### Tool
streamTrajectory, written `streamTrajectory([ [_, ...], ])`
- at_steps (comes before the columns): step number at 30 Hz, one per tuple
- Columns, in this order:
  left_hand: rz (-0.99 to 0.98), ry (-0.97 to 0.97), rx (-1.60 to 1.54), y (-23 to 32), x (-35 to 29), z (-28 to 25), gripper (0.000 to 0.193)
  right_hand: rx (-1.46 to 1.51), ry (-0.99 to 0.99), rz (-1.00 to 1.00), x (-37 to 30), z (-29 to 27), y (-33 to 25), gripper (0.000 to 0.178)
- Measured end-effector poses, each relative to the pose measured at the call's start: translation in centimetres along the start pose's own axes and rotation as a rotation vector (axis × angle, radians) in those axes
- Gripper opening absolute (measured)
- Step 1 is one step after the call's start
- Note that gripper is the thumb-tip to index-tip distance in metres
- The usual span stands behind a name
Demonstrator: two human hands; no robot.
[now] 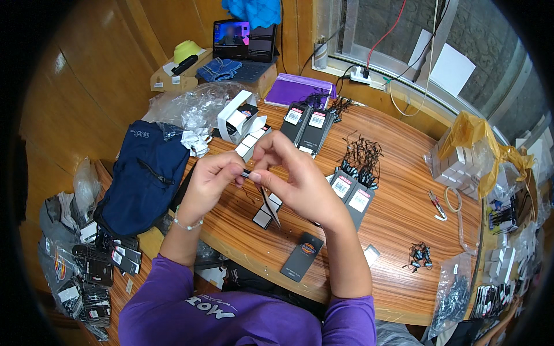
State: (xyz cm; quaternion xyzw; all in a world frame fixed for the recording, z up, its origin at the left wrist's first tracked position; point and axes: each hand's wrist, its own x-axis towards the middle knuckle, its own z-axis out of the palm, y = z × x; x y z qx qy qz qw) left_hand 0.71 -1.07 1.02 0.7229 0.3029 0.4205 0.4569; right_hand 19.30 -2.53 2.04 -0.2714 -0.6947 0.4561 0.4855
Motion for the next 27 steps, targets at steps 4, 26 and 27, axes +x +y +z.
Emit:
streamTrajectory([
  [4,0.024,0.033,-0.151,0.0,0.0,0.0,0.028,0.191,-0.034,-0.079,0.5,-0.1,1.5,0.017],
  [26,0.109,0.232,0.097,-0.7,0.5,-0.3,0.03,0.336,-0.028,0.028,1.3,1.3,3.8,0.027],
  [27,0.129,0.248,0.185,-0.8,0.8,-0.5,0.029,0.284,-0.09,0.072,1.4,1.3,3.9,0.027],
])
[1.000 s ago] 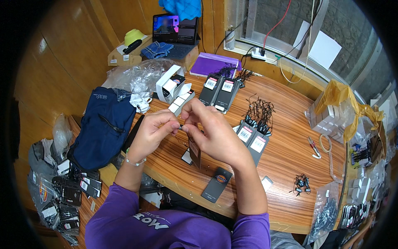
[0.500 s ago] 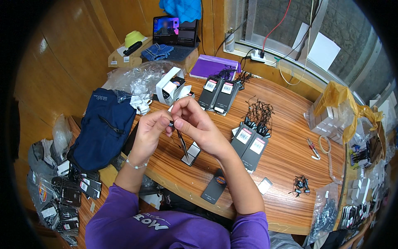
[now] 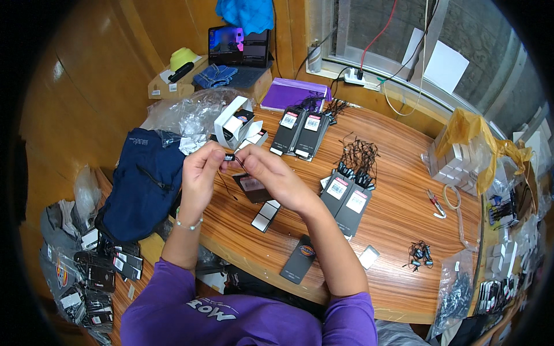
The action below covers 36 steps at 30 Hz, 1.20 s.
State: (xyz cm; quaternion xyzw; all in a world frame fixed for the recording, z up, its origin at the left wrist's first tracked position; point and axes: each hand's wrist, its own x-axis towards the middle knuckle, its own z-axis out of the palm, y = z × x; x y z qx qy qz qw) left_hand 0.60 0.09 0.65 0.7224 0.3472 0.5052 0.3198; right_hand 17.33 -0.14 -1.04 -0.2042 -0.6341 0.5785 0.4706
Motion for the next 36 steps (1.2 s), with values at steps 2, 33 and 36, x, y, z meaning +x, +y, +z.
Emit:
streamTrajectory([
  [2,0.058,0.016,0.172,-0.8,0.6,-0.2,0.029,-0.101,-0.098,0.109,0.1,-0.4,0.7,0.029],
  [33,-0.326,-0.613,-0.32,-5.4,1.7,14.6,0.031,0.327,0.853,-0.237,-6.0,-16.4,-5.9,0.017],
  [36,-0.324,-0.582,-0.207,-6.1,1.8,15.9,0.033,0.151,0.97,-0.129,-6.0,-18.3,-6.5,0.018],
])
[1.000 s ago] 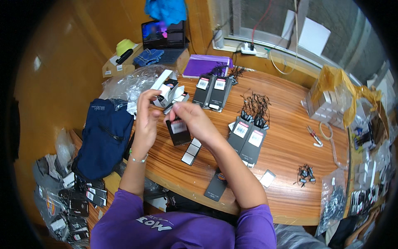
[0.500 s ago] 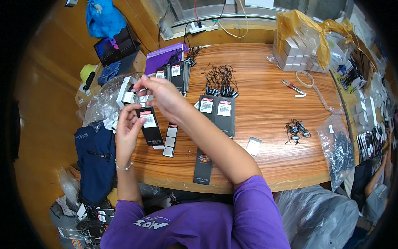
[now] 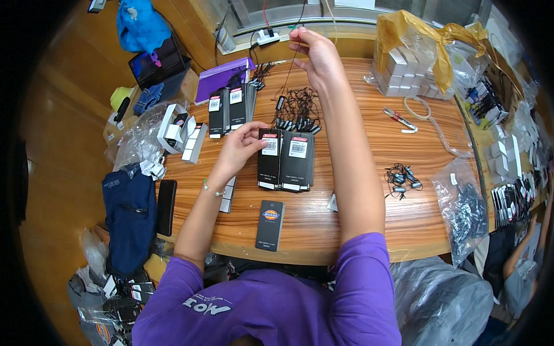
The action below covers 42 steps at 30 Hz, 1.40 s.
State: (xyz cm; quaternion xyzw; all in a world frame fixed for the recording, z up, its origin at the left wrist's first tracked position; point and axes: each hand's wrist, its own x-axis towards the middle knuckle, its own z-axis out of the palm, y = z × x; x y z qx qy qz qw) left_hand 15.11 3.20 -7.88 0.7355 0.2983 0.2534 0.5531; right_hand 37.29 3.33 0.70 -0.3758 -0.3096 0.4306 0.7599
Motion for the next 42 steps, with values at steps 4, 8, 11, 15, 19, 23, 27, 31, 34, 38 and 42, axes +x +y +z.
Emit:
streamTrajectory([
  [4,0.027,0.066,0.272,-0.1,1.0,0.6,0.028,-0.283,-0.016,0.02,1.7,-1.2,0.5,0.019],
  [8,0.118,0.113,0.52,0.3,0.8,1.1,0.029,-0.459,-0.026,0.089,3.6,-2.1,2.0,0.023],
  [11,0.165,0.141,0.665,0.4,0.5,0.9,0.029,-0.515,-0.109,0.183,5.5,-2.4,4.1,0.024],
  [15,0.208,0.188,0.559,1.5,-1.0,1.4,0.028,-0.731,-0.207,0.371,7.0,-4.2,7.2,0.024],
  [19,0.191,0.079,0.577,2.6,-4.5,0.6,0.029,-0.862,-0.229,0.425,7.3,-4.9,9.4,0.025],
  [23,0.184,-0.145,0.693,3.6,-7.4,0.9,0.035,-1.005,-0.119,-0.019,6.2,-7.7,10.1,0.021],
  [27,0.123,-0.267,0.732,2.1,-10.2,1.5,0.054,-1.113,-0.358,-0.207,-3.7,-8.4,5.9,0.02],
  [31,0.112,-0.232,0.674,0.0,-11.1,2.0,0.068,-1.532,-0.44,0.11,-16.1,-9.1,1.2,0.018],
  [34,0.09,-0.234,0.61,-0.7,-11.3,2.2,0.069,-1.7,-0.343,-0.029,-20.8,-10.3,1.8,0.027],
  [38,0.088,-0.256,0.629,-1.1,-11.4,2.0,0.064,-1.542,-0.203,0.067,-22.6,-10.5,2.7,0.038],
  [42,0.152,-0.23,0.666,-0.9,-11.5,1.7,0.065,-1.387,-0.091,0.079,-22.7,-10.9,3.0,0.034],
])
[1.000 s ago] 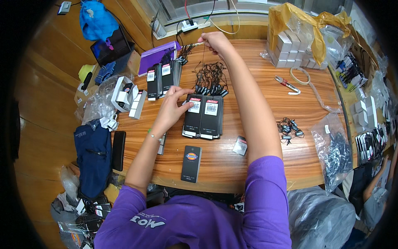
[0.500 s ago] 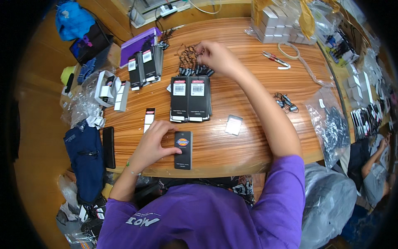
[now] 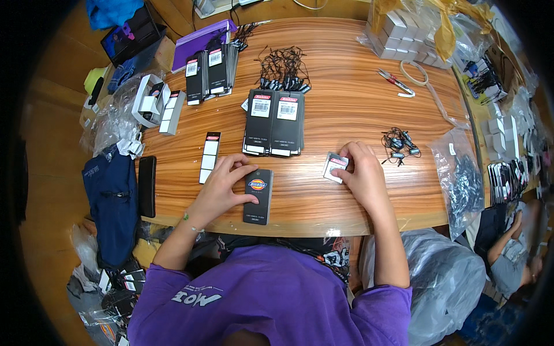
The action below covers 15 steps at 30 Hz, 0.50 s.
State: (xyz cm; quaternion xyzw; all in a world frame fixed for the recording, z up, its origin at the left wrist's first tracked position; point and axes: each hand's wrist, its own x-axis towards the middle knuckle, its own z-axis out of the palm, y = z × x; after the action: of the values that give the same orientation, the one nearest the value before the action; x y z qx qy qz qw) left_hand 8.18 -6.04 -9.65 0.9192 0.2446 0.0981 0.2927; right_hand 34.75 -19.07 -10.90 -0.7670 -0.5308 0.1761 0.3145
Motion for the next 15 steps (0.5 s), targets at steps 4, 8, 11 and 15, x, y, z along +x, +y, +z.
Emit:
streamTrajectory([
  [4,0.036,0.061,0.013,0.7,-0.2,-0.6,0.051,0.432,-0.034,0.151,-0.1,0.6,1.3,0.02],
  [8,-0.341,0.009,-0.924,0.4,-1.3,0.7,0.032,0.731,-0.065,0.173,-1.2,0.3,-0.8,0.014],
  [11,-0.376,0.047,-0.99,1.9,-1.2,0.5,0.029,0.765,-0.149,0.053,-2.3,1.7,-5.0,0.018],
  [15,-0.271,0.181,-1.064,3.9,-0.9,1.7,0.031,0.493,-0.082,-0.153,-2.7,4.2,-7.5,0.028],
])
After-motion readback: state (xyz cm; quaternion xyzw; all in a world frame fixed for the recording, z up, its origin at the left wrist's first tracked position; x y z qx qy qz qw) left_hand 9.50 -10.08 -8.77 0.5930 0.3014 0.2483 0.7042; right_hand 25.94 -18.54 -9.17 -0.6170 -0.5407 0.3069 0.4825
